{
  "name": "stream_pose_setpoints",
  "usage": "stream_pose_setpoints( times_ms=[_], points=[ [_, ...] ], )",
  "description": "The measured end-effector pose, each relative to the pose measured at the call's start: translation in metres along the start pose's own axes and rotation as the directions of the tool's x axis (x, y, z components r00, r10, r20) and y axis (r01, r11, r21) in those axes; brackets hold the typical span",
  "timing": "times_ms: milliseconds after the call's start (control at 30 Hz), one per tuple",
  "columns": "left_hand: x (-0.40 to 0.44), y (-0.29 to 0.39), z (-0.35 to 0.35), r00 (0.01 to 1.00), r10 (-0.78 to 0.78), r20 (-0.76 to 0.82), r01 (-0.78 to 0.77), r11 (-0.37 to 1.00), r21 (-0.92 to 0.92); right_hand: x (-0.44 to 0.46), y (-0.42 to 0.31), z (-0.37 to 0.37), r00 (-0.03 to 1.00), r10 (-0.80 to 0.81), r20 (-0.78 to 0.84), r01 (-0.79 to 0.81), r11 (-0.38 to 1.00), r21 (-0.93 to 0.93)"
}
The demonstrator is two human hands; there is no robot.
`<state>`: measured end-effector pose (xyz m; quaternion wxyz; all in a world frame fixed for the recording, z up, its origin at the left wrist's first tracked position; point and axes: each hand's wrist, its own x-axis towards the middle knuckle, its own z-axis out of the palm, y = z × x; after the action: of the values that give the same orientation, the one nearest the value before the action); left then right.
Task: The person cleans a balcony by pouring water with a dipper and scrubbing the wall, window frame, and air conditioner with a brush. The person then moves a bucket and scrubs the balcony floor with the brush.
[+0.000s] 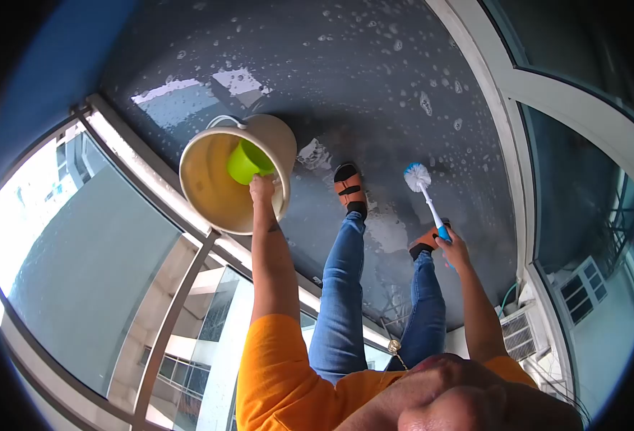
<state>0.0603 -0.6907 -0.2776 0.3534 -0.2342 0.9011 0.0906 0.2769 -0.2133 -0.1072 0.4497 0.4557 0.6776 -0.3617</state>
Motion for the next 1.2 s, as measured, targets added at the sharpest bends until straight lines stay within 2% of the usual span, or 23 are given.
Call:
stream_pose_setpoints(
  times_ms=[33, 100, 133, 167, 233, 300, 400, 433, 500, 567, 700, 767, 800, 867, 900, 933, 967, 1000, 1033, 1100, 1133, 1167, 1200],
  points=[
    [0.000, 0.005, 0.009, 1.000, 0.002, 0.018, -0.002, 1.000, 0.002, 0.004, 0.005, 0.002, 1.000, -0.013, -0.025, 0.013, 1.000, 0.007],
    [-0.004, 0.015, 0.008, 0.979, 0.098, -0.179, -0.130, 0.976, -0.177, 0.007, 0.005, 0.005, 0.999, -0.022, -0.039, 0.023, 1.000, 0.022],
    [-0.041, 0.042, -0.031, 0.992, 0.060, -0.111, -0.099, 0.912, -0.397, 0.002, 0.003, 0.003, 0.999, 0.007, -0.042, -0.005, 0.998, 0.057],
    [-0.048, 0.031, -0.037, 0.992, 0.070, -0.108, -0.107, 0.914, -0.392, 0.000, 0.001, 0.001, 0.998, 0.031, -0.052, -0.026, 0.995, 0.099],
    [-0.057, 0.004, -0.047, 0.992, 0.036, 0.117, 0.058, 0.704, -0.708, -0.003, 0.013, -0.003, 0.995, 0.072, -0.072, -0.062, 0.988, 0.138],
    [-0.079, -0.003, -0.048, 0.999, 0.014, 0.045, 0.024, 0.671, -0.741, 0.000, 0.030, -0.010, 0.990, -0.055, -0.130, 0.073, 0.987, 0.141],
    [-0.130, -0.001, -0.060, 0.999, 0.021, -0.031, -0.037, 0.523, -0.851, -0.006, 0.055, -0.026, 0.963, -0.141, -0.229, 0.183, 0.968, 0.171],
    [-0.151, 0.003, -0.068, 0.997, 0.037, -0.065, -0.075, 0.489, -0.869, 0.005, 0.076, -0.031, 0.964, -0.137, -0.226, 0.177, 0.970, 0.168],
    [-0.188, 0.010, -0.076, 0.993, -0.064, -0.096, -0.059, 0.432, -0.900, 0.005, 0.109, -0.046, 0.968, -0.101, -0.230, 0.146, 0.972, 0.185],
    [-0.229, 0.023, -0.081, 0.981, -0.058, -0.187, -0.142, 0.448, -0.883, -0.016, 0.101, -0.074, 0.996, 0.051, -0.072, -0.009, 0.870, 0.493],
    [-0.294, 0.093, -0.067, 0.957, -0.002, -0.289, -0.250, 0.493, -0.833, 0.005, 0.145, -0.128, 0.990, 0.082, -0.115, 0.001, 0.809, 0.588],
    [-0.319, 0.122, -0.037, 0.957, 0.020, -0.288, -0.267, 0.442, -0.857, 0.023, 0.186, -0.149, 0.960, 0.001, -0.281, 0.090, 0.946, 0.311],
    [-0.329, 0.137, -0.022, 0.958, 0.067, -0.278, -0.279, 0.437, -0.855, 0.028, 0.200, -0.160, 0.960, 0.016, -0.280, 0.080, 0.941, 0.328],
    [-0.352, 0.174, 0.011, 0.957, 0.129, -0.259, -0.289, 0.405, -0.867, 0.035, 0.222, -0.187, 0.926, 0.050, -0.373, -0.006, 0.993, 0.116],
    [-0.362, 0.193, 0.032, 0.963, 0.145, -0.226, -0.267, 0.412, -0.871, 0.049, 0.246, -0.196, 0.927, 0.057, -0.370, -0.007, 0.991, 0.134],
    [-0.369, 0.212, 0.056, 0.964, 0.188, -0.190, -0.253, 0.420, -0.871, 0.067, 0.280, -0.202, 0.827, -0.139, -0.544, 0.096, 0.990, -0.106],
    [-0.376, 0.232, 0.080, 0.947, 0.281, -0.158, -0.266, 0.407, -0.874, 0.080, 0.305, -0.205, 0.676, -0.353, -0.647, 0.141, 0.924, -0.356],
    [-0.387, 0.259, 0.102, 0.956, 0.272, -0.113, -0.223, 0.417, -0.881, 0.071, 0.306, -0.224, 0.816, -0.183, -0.548, 0.018, 0.956, -0.292],
    [-0.389, 0.285, 0.129, 0.943, 0.320, -0.089, -0.235, 0.457, -0.858, 0.077, 0.317, -0.236, 0.818, -0.171, -0.549, 0.015, 0.961, -0.277],
    [-0.396, 0.329, 0.169, 0.902, 0.423, 0.086, -0.144, 0.483, -0.864, 0.089, 0.341, -0.249, 0.844, -0.209, -0.493, -0.008, 0.915, -0.402],
    [-0.401, 0.352, 0.187, 0.882, 0.447, 0.146, -0.133, 0.536, -0.834, 0.091, 0.341, -0.251, 0.824, -0.249, -0.509, -0.003, 0.896, -0.444],
    [-0.406, 0.372, 0.206, 0.853, 0.480, 0.206, -0.101, 0.539, -0.836, 0.098, 0.340, -0.248, 0.827, -0.244, -0.507, -0.001, 0.900, -0.435],
    [-0.403, 0.384, 0.227, 0.813, 0.530, 0.239, -0.179, 0.620, -0.764, 0.105, 0.337, -0.244, 0.810, -0.282, -0.514, 0.010, 0.883, -0.469]
  ],
)
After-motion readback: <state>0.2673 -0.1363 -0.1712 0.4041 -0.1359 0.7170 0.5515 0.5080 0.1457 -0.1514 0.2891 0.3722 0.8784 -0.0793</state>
